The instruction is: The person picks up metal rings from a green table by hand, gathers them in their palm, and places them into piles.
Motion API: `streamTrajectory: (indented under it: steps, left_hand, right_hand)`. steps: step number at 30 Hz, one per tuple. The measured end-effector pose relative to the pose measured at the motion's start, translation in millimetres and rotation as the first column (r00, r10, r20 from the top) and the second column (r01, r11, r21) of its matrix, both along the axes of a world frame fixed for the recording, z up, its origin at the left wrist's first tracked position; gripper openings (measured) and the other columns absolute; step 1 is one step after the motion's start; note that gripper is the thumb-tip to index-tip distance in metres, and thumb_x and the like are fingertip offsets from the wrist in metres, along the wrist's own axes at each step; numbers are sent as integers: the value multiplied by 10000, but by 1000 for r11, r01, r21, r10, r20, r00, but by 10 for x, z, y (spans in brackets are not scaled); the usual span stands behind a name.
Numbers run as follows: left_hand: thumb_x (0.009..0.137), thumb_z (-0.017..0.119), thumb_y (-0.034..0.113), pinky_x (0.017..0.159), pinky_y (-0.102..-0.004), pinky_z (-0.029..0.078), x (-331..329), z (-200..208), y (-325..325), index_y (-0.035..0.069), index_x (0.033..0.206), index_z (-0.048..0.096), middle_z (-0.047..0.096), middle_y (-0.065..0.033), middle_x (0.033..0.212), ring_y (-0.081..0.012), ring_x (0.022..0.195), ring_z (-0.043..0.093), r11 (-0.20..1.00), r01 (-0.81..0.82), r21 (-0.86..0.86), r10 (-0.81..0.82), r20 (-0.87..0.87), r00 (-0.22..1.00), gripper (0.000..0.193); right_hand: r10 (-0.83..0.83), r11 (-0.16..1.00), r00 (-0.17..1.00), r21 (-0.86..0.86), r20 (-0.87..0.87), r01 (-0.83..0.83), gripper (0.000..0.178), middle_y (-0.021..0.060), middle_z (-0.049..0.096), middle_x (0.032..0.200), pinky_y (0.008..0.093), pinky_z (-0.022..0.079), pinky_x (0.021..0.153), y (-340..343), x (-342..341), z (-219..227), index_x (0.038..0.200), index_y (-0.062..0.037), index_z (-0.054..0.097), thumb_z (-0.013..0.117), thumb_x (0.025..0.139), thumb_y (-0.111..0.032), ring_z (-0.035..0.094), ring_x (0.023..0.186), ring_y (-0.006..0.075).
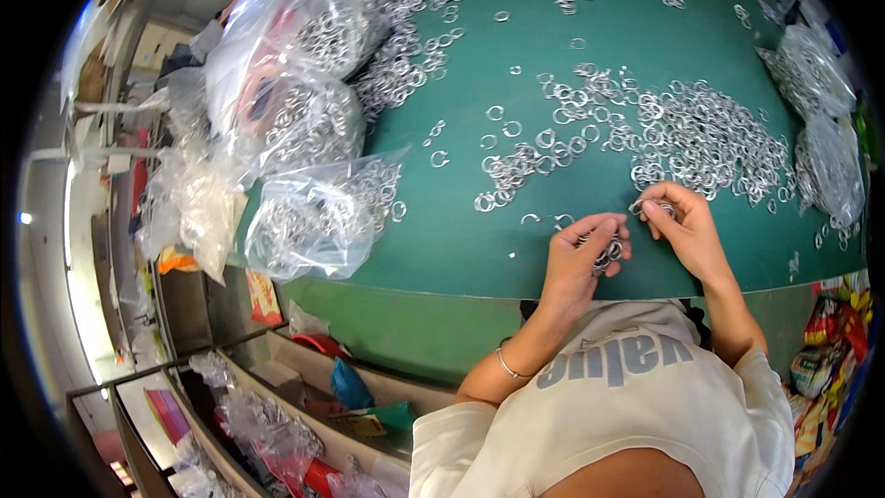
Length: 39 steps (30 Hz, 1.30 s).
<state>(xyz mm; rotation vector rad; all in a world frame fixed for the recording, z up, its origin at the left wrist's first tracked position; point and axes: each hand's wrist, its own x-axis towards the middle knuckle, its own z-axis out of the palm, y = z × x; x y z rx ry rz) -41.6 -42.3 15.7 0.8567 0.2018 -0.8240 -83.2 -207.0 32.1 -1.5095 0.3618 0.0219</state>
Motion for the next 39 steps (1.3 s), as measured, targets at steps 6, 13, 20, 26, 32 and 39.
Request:
streamTrajectory:
  steps: [6,13,20,26,32,39]
  left_hand:
    - [916,455,304,387,-227,320,-58,-25,140,19,787,528,507,-84,680,-171,521,479,997,-51,-57,44,-115,992,321]
    - [903,476,192,421,-203,350,-74,-30,211,26,913,527,494,-68,818,-131,680,469,977,-75,-199,27,-232,972,173]
    - [897,482,157,420,-195,352,-99,-19,132,10,971,540,489,-69,824,-132,609,454,987,45,-151,-69,-153,986,174]
    - [924,437,268,394,-199,311,-107,-47,129,36,830,535,448,-55,735,-131,542,417,986,-32,-164,-2,-205,979,268]
    - [927,416,324,376,-203,283,-83,-59,108,75,770,516,422,-39,696,-127,512,390,982,-2,-187,-40,-219,975,311]
    - [926,421,306,377,-208,280,-79,-53,111,83,748,500,404,-30,680,-124,499,364,981,-27,-192,-19,-238,971,295]
  right_hand:
    - [293,759,956,-605,-13,-240,133,91,576,690,307,427,549,44,187,86,893,24,594,595,778,-43,546,616,174]
    - [42,991,979,-118,-201,-67,115,-31,489,568,193,370,432,-338,110,269,896,-6,634,589,812,-70,479,493,18]
    - [186,437,964,-895,189,91,204,82,565,708,357,443,511,-185,85,-78,867,-64,621,674,688,-147,539,563,272]
    - [48,633,989,-770,139,78,104,78,531,671,350,411,508,-269,119,-79,778,-35,601,658,707,-86,516,564,256]
    - [194,388,959,-914,205,117,93,69,521,698,360,438,531,-240,90,-36,751,-55,609,656,691,-108,547,607,254]
    - [45,715,995,-699,94,34,76,79,513,690,365,436,534,-349,131,116,721,-34,591,643,702,-86,546,609,257]
